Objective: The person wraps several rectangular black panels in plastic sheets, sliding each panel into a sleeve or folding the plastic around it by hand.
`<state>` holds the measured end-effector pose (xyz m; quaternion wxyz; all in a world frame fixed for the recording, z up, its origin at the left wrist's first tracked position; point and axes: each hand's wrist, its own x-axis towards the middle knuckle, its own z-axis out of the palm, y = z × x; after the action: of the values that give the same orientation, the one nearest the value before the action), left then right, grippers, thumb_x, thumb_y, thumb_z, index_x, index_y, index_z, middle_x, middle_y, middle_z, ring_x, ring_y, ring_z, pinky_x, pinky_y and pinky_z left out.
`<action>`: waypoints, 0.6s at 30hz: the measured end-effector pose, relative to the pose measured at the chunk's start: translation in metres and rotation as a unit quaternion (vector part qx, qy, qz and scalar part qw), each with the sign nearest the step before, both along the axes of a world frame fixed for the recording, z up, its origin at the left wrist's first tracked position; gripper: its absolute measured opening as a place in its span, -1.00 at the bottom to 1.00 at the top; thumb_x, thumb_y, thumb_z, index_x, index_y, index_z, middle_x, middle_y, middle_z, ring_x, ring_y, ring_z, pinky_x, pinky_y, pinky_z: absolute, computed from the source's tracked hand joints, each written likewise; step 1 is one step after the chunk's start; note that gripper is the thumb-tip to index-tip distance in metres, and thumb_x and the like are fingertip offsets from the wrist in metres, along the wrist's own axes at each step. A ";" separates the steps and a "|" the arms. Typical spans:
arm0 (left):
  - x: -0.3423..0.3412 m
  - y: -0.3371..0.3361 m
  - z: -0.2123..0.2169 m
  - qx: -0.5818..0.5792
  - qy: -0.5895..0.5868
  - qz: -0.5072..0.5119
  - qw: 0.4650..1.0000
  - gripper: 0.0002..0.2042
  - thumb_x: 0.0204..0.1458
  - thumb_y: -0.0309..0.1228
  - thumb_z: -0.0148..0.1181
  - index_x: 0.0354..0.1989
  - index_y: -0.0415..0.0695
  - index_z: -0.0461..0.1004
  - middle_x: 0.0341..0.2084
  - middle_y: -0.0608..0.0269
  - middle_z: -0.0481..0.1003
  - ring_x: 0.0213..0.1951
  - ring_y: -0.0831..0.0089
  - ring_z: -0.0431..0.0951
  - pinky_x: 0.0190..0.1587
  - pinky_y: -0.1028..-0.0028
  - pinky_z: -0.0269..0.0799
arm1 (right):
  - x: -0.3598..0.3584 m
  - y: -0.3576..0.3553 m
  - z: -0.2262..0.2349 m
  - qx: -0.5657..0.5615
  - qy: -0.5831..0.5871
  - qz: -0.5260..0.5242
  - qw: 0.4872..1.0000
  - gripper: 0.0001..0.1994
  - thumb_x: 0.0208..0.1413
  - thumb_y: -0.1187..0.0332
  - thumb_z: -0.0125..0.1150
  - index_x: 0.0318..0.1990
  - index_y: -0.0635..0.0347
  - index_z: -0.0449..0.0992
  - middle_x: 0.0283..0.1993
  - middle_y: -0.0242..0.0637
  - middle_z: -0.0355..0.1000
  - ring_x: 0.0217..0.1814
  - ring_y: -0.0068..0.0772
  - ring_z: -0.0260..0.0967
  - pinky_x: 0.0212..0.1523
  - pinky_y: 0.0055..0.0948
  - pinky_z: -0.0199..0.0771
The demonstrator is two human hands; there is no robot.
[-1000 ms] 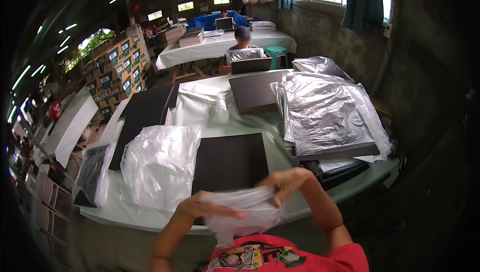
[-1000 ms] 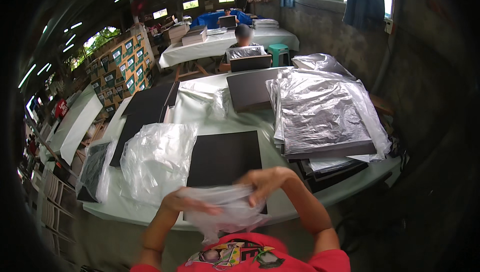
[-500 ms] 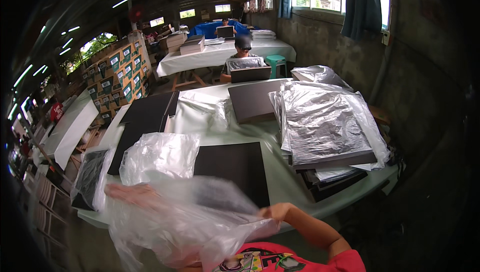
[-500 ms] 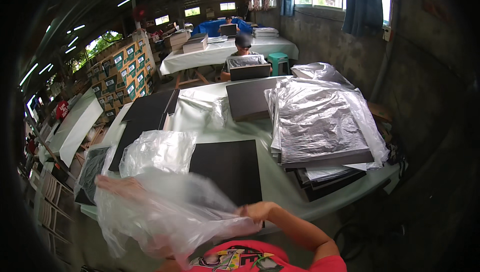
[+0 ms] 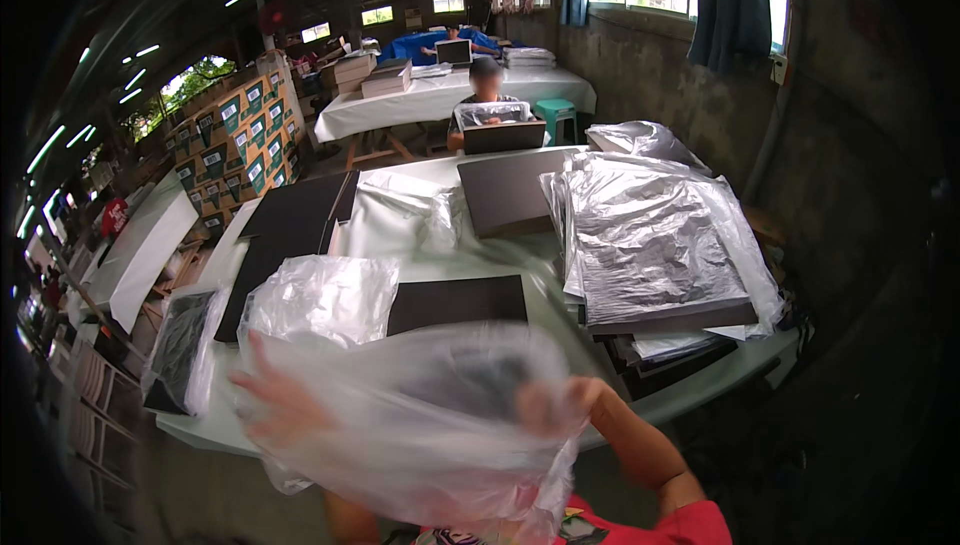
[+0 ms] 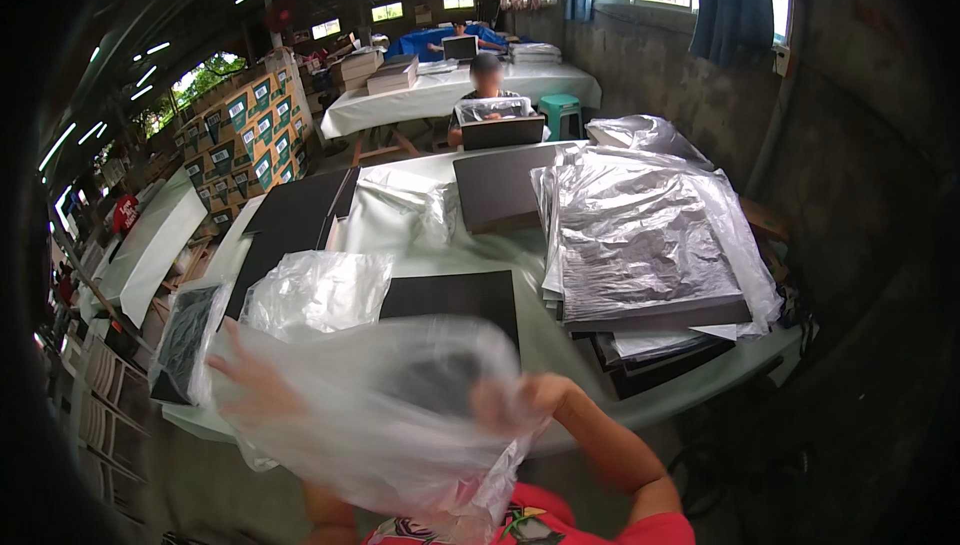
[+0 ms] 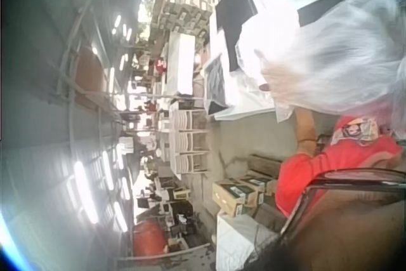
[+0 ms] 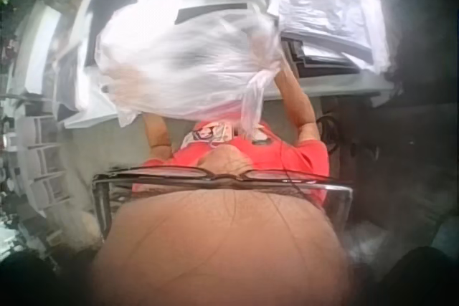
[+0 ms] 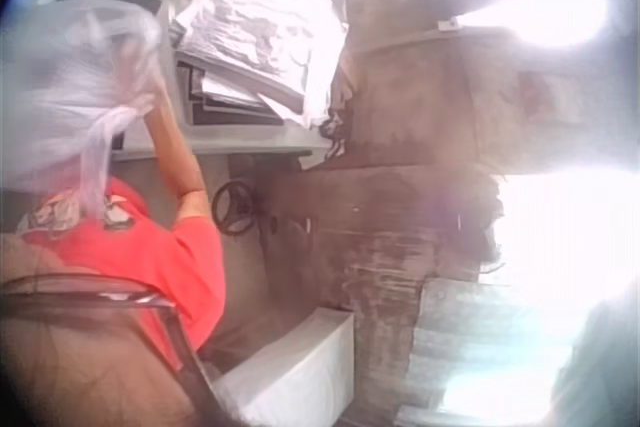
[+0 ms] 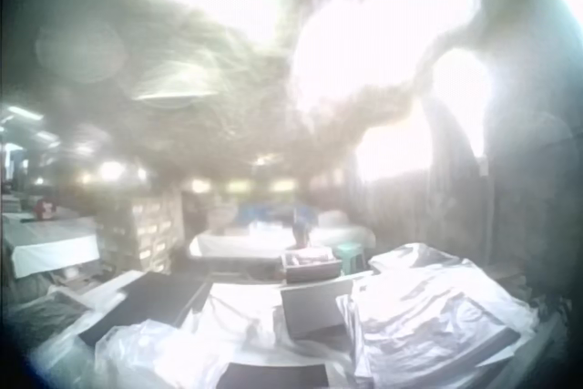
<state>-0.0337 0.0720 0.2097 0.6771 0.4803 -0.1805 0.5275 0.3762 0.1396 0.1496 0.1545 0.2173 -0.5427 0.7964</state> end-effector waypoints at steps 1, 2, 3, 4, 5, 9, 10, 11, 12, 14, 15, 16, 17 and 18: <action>-0.005 -0.002 0.004 -0.004 0.005 0.014 1.000 -0.50 0.07 -0.39 0.00 0.19 -0.33 0.13 -0.04 -0.01 0.38 -0.03 0.21 0.42 0.03 0.23 0.30 | -0.009 -0.007 0.003 0.127 -0.113 0.021 0.985 -0.33 -0.10 -0.04 0.29 0.01 0.33 0.27 -0.31 -0.29 0.42 -0.32 -0.45 0.38 -0.31 -0.45 0.45; -0.008 -0.009 0.004 -0.008 0.014 0.021 1.000 -0.50 0.07 -0.40 0.01 0.19 -0.33 0.13 -0.04 -0.01 0.38 -0.03 0.21 0.42 0.02 0.23 0.31 | -0.018 -0.018 0.004 0.268 -0.200 0.057 0.941 -0.30 -0.13 -0.02 0.33 0.03 0.35 0.25 -0.31 -0.28 0.44 -0.35 -0.49 0.39 -0.39 -0.54 0.45; -0.010 -0.011 0.005 -0.009 0.018 0.023 1.000 -0.49 0.07 -0.41 0.01 0.19 -0.33 0.13 -0.05 -0.01 0.38 -0.03 0.21 0.42 0.02 0.23 0.31 | -0.019 -0.016 0.011 0.267 -0.315 0.192 0.890 -0.25 -0.18 0.03 0.40 0.06 0.37 0.23 -0.30 -0.24 0.45 -0.35 -0.49 0.40 -0.44 -0.59 0.43; -0.013 -0.014 0.003 -0.010 0.019 0.026 0.999 -0.49 0.06 -0.41 0.02 0.19 -0.33 0.12 -0.05 -0.01 0.38 -0.03 0.21 0.42 0.01 0.23 0.32 | -0.016 -0.025 0.054 0.221 -0.290 0.068 0.929 -0.32 -0.18 0.18 0.44 0.04 0.38 0.23 -0.27 -0.23 0.45 -0.30 -0.50 0.40 -0.40 -0.55 0.45; -0.009 -0.010 -0.001 -0.011 0.015 0.022 1.000 -0.49 0.06 -0.42 0.03 0.19 -0.33 0.12 -0.05 -0.01 0.38 -0.04 0.21 0.42 0.00 0.23 0.33 | -0.008 -0.023 0.059 0.222 -0.334 0.009 0.916 -0.30 -0.18 0.21 0.44 0.06 0.38 0.21 -0.27 -0.23 0.46 -0.30 -0.50 0.41 -0.40 -0.55 0.45; -0.013 -0.007 -0.005 -0.028 0.034 0.025 0.999 -0.48 0.04 -0.45 0.05 0.19 -0.33 0.12 -0.07 -0.01 0.39 -0.04 0.21 0.43 -0.02 0.22 0.35 | -0.019 -0.027 0.083 0.270 -0.424 -0.135 0.854 -0.29 -0.20 0.24 0.44 0.09 0.33 0.22 -0.22 -0.16 0.47 -0.18 -0.39 0.44 -0.21 -0.47 0.45; -0.013 -0.006 -0.007 -0.033 0.042 0.026 0.998 -0.48 0.04 -0.46 0.06 0.19 -0.32 0.12 -0.07 -0.02 0.39 -0.05 0.22 0.43 -0.03 0.22 0.36 | -0.024 -0.030 0.074 0.307 -0.419 -0.170 0.837 -0.30 -0.21 0.23 0.44 0.09 0.31 0.23 -0.21 -0.15 0.48 -0.16 -0.37 0.44 -0.18 -0.45 0.44; -0.014 -0.003 -0.009 -0.036 0.050 0.025 0.998 -0.48 0.04 -0.47 0.07 0.19 -0.32 0.11 -0.07 -0.02 0.39 -0.05 0.22 0.43 -0.03 0.22 0.37 | -0.027 -0.030 0.069 0.343 -0.412 -0.204 0.819 -0.30 -0.22 0.23 0.44 0.09 0.29 0.24 -0.20 -0.13 0.48 -0.15 -0.35 0.43 -0.15 -0.42 0.43; -0.016 0.003 -0.010 -0.040 0.063 0.026 0.997 -0.47 0.03 -0.48 0.07 0.19 -0.32 0.11 -0.08 -0.02 0.39 -0.05 0.22 0.43 -0.04 0.21 0.37 | -0.026 -0.019 0.068 0.367 -0.413 -0.220 0.804 -0.34 -0.23 0.25 0.42 0.07 0.27 0.29 -0.18 -0.13 0.48 -0.14 -0.32 0.43 -0.11 -0.39 0.41; -0.030 0.007 -0.009 -0.052 0.108 0.037 0.992 -0.47 0.02 -0.50 0.09 0.19 -0.32 0.11 -0.08 -0.02 0.39 -0.05 0.22 0.43 -0.05 0.21 0.39 | -0.036 -0.008 0.067 0.383 -0.459 -0.130 0.791 -0.41 -0.20 0.24 0.40 0.00 0.30 0.35 -0.17 -0.12 0.48 -0.13 -0.34 0.43 -0.09 -0.38 0.40; -0.038 0.008 -0.005 -0.055 0.140 0.041 0.988 -0.46 0.02 -0.50 0.09 0.19 -0.32 0.11 -0.09 -0.02 0.39 -0.06 0.22 0.43 -0.06 0.21 0.39 | -0.043 -0.006 0.066 0.389 -0.475 -0.085 0.785 -0.45 -0.19 0.23 0.40 -0.03 0.31 0.38 -0.17 -0.12 0.48 -0.13 -0.34 0.43 -0.07 -0.38 0.40; -0.047 0.009 0.000 -0.067 0.192 0.042 0.978 -0.46 0.02 -0.51 0.10 0.19 -0.32 0.11 -0.09 -0.02 0.40 -0.06 0.22 0.43 -0.06 0.21 0.40 | -0.050 -0.008 0.068 0.376 -0.514 -0.061 0.769 -0.59 -0.12 0.25 0.35 -0.15 0.34 0.47 -0.12 -0.13 0.46 -0.09 -0.33 0.41 -0.05 -0.40 0.38; -0.053 0.018 0.000 -0.076 0.248 0.035 0.965 -0.46 0.01 -0.52 0.10 0.19 -0.32 0.11 -0.09 -0.02 0.40 -0.06 0.22 0.44 -0.07 0.21 0.41 | -0.047 -0.002 0.055 0.356 -0.465 -0.044 0.809 -0.60 -0.10 0.25 0.32 -0.13 0.32 0.46 -0.13 -0.15 0.47 -0.10 -0.32 0.41 -0.07 -0.38 0.39; -0.057 0.028 -0.004 -0.086 0.305 0.013 0.948 -0.45 0.01 -0.53 0.11 0.20 -0.32 0.10 -0.10 -0.02 0.40 -0.06 0.22 0.44 -0.08 0.20 0.41 | -0.033 0.011 0.034 0.333 -0.422 -0.031 0.842 -0.60 -0.09 0.26 0.30 -0.11 0.30 0.45 -0.13 -0.17 0.47 -0.10 -0.31 0.41 -0.09 -0.36 0.41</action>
<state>-0.0904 0.1003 0.2059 0.7316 0.5610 0.0869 0.3776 0.3433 0.1508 0.1837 -0.1468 -0.1187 -0.7946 0.5770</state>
